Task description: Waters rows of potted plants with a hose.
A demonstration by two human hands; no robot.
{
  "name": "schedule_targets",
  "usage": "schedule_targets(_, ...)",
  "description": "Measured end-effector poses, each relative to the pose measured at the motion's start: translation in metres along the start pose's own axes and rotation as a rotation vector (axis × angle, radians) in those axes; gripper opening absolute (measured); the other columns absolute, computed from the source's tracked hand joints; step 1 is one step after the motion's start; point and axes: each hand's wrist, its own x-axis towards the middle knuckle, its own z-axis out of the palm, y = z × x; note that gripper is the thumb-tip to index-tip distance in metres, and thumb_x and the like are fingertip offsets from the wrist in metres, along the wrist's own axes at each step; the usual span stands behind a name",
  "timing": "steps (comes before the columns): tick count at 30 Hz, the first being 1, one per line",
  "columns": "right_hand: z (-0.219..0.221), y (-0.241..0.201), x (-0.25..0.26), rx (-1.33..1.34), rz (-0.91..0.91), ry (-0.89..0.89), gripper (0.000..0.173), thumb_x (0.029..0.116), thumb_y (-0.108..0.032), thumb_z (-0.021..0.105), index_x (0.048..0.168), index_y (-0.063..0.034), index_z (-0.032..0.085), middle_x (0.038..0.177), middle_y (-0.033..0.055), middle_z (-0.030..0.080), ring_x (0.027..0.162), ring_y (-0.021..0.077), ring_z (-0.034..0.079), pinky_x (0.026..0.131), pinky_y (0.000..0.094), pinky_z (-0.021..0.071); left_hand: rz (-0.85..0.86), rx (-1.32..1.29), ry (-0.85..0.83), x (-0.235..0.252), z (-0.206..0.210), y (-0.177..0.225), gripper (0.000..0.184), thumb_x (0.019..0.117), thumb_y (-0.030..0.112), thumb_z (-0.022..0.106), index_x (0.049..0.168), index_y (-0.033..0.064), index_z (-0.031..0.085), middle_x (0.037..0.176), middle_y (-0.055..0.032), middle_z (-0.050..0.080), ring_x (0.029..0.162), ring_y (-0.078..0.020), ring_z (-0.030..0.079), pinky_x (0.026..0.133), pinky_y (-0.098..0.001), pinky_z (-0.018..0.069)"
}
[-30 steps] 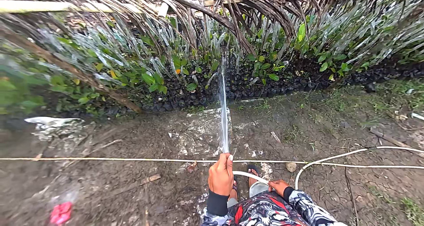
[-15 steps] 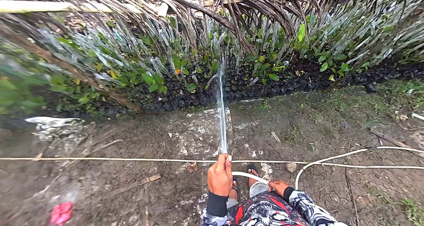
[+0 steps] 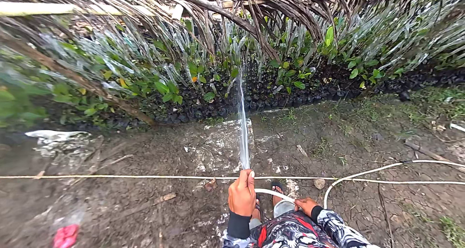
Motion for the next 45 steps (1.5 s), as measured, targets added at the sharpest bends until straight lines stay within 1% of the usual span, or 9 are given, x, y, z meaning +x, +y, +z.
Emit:
schedule_targets(5,0.000,-0.004,-0.004,0.012,-0.003,0.002,0.051,0.1082,-0.049,0.048,0.106,-0.0083,0.079,0.107,0.0185,0.073,0.101,0.0320,0.066,0.097,0.0531,0.0472,0.004,-0.007,-0.004,0.000,0.000,0.001,0.037,0.1043,0.034,0.048,0.098,0.0086,0.074,0.065,-0.0019,0.066,0.055,-0.0143,0.065,0.051,-0.0340,0.0539)
schedule_targets(9,0.000,-0.002,-0.002,-0.006,0.006,0.001,0.051,0.1075,-0.051,0.049,0.106,-0.0104,0.079,0.108,0.0180,0.073,0.103,0.0321,0.066,0.098,0.0540,0.0473,-0.004,0.003,0.010,0.000,0.001,0.000,0.037,0.1047,0.034,0.047,0.098,0.0095,0.074,0.066,-0.0014,0.067,0.056,-0.0135,0.065,0.051,-0.0341,0.0540)
schedule_targets(14,0.002,0.000,0.003,-0.009,0.019,0.006,0.052,0.1069,-0.053,0.048,0.107,-0.0122,0.080,0.111,0.0169,0.073,0.107,0.0320,0.066,0.101,0.0538,0.0465,0.007,0.002,-0.031,-0.001,0.001,-0.001,0.036,0.1042,0.034,0.048,0.098,0.0096,0.074,0.064,-0.0019,0.066,0.055,-0.0147,0.065,0.051,-0.0348,0.0539)
schedule_targets(20,0.003,-0.002,0.004,-0.032,0.020,-0.004,0.052,0.1075,-0.053,0.047,0.107,-0.0127,0.080,0.109,0.0166,0.074,0.106,0.0308,0.066,0.100,0.0530,0.0466,0.026,-0.008,-0.046,-0.002,-0.002,-0.002,0.038,0.1044,0.036,0.047,0.098,0.0093,0.074,0.063,-0.0019,0.065,0.054,-0.0150,0.065,0.050,-0.0348,0.0535)
schedule_targets(22,0.005,-0.001,0.006,-0.019,0.006,0.012,0.051,0.1069,-0.052,0.049,0.105,-0.0123,0.080,0.108,0.0172,0.074,0.105,0.0321,0.067,0.099,0.0542,0.0472,0.038,-0.017,-0.062,-0.002,-0.003,-0.003,0.038,0.1049,0.036,0.047,0.098,0.0097,0.073,0.063,-0.0017,0.065,0.054,-0.0148,0.064,0.050,-0.0347,0.0536)
schedule_targets(25,0.006,-0.002,0.006,0.000,-0.014,0.002,0.051,0.1076,-0.050,0.049,0.107,-0.0093,0.079,0.113,0.0195,0.073,0.111,0.0353,0.066,0.103,0.0567,0.0455,0.041,-0.023,-0.072,-0.002,-0.004,-0.005,0.038,0.1053,0.036,0.047,0.099,0.0096,0.073,0.063,-0.0019,0.064,0.053,-0.0152,0.064,0.050,-0.0356,0.0537)
schedule_targets(32,0.007,-0.001,0.007,-0.020,0.000,0.011,0.052,0.1067,-0.053,0.049,0.106,-0.0118,0.080,0.110,0.0176,0.074,0.109,0.0329,0.067,0.101,0.0550,0.0470,0.069,-0.044,-0.069,-0.003,-0.006,-0.005,0.038,0.1058,0.037,0.047,0.099,0.0102,0.073,0.064,-0.0009,0.066,0.054,-0.0138,0.064,0.050,-0.0338,0.0539)
schedule_targets(41,0.013,0.003,0.010,-0.028,0.006,0.008,0.051,0.1067,-0.053,0.048,0.106,-0.0135,0.080,0.112,0.0162,0.074,0.111,0.0325,0.067,0.102,0.0552,0.0466,0.076,-0.058,-0.066,-0.007,-0.011,-0.008,0.040,0.1060,0.038,0.046,0.098,0.0099,0.073,0.064,-0.0011,0.065,0.054,-0.0132,0.063,0.051,-0.0332,0.0535)
schedule_targets(45,0.014,-0.001,0.005,-0.013,0.007,0.010,0.051,0.1069,-0.052,0.049,0.105,-0.0120,0.080,0.111,0.0172,0.074,0.110,0.0332,0.066,0.102,0.0554,0.0462,0.078,-0.052,-0.073,-0.010,-0.013,-0.008,0.039,0.1058,0.037,0.047,0.098,0.0100,0.074,0.066,-0.0015,0.067,0.056,-0.0133,0.065,0.052,-0.0334,0.0546)
